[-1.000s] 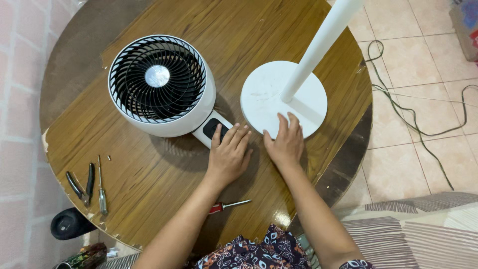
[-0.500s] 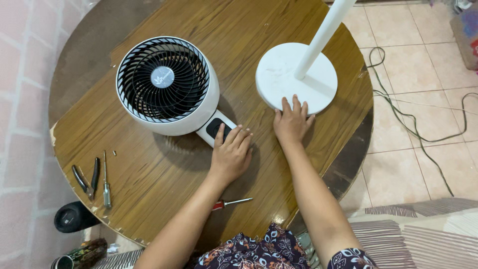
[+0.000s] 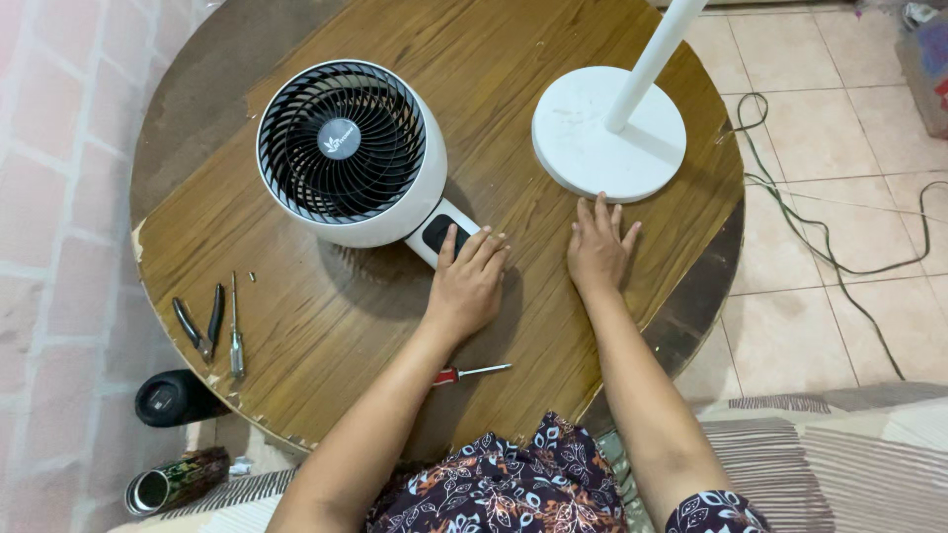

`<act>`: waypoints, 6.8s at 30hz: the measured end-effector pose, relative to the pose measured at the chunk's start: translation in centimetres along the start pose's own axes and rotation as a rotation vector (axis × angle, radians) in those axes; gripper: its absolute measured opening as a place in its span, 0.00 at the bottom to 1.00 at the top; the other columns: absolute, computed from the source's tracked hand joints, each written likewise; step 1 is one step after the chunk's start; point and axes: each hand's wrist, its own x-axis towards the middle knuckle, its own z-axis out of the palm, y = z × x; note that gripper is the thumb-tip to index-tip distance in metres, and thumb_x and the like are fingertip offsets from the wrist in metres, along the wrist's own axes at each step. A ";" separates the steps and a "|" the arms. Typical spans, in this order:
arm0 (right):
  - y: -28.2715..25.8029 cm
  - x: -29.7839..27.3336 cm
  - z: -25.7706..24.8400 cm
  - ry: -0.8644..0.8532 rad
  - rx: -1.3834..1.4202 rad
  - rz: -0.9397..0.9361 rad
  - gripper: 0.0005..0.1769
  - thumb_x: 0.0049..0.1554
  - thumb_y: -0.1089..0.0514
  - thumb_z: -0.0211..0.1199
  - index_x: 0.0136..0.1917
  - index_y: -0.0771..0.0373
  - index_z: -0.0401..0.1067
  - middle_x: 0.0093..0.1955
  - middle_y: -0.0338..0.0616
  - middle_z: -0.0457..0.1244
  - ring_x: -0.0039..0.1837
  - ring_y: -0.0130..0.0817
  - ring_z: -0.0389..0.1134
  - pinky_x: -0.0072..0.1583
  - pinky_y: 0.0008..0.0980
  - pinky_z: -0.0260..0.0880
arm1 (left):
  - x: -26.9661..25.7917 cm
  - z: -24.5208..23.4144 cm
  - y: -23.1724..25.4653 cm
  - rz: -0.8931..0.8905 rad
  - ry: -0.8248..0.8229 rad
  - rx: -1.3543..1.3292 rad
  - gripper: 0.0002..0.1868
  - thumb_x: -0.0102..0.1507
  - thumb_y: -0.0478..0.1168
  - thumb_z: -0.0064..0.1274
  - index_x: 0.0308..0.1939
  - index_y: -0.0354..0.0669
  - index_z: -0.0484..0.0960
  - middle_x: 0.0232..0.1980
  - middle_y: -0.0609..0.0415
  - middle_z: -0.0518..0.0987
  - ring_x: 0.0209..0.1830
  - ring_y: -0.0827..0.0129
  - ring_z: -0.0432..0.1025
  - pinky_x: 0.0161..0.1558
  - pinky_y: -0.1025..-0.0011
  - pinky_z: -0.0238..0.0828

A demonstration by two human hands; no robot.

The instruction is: The person uses a screwdriver to remove screws from the base and neck of a white pedestal fan, detaches the stand, and removes a black plastic component from the base. Screws and parts are placed on the table.

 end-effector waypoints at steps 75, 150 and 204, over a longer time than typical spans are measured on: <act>-2.4 -6.4 0.3 -0.452 1.300 0.565 0.15 0.69 0.49 0.50 0.52 0.62 0.70 0.29 0.37 0.59 0.30 0.26 0.59 0.35 0.28 0.64 | -10.9 -3.2 -0.6 -0.386 0.001 -0.066 0.35 0.62 0.44 0.62 0.71 0.40 0.69 0.61 0.38 0.71 0.59 0.45 0.67 0.58 0.51 0.67; -3.6 -10.4 -11.1 -0.253 0.120 -0.085 0.16 0.47 0.54 0.67 0.50 0.54 0.81 0.54 0.42 0.66 0.61 0.43 0.66 0.61 0.43 0.64 | -9.4 3.7 -3.8 -0.971 0.187 -1.882 0.26 0.61 0.41 0.65 0.56 0.36 0.70 0.47 0.47 0.80 0.44 0.62 0.79 0.47 0.61 0.80; -16.2 -11.7 -19.3 -0.046 0.422 -0.336 0.23 0.55 0.54 0.65 0.65 0.52 0.77 0.45 0.40 0.66 0.41 0.40 0.70 0.42 0.38 0.71 | -5.2 -2.2 -4.4 -0.982 0.262 -2.041 0.37 0.62 0.62 0.59 0.61 0.33 0.75 0.57 0.45 0.84 0.45 0.66 0.81 0.46 0.69 0.82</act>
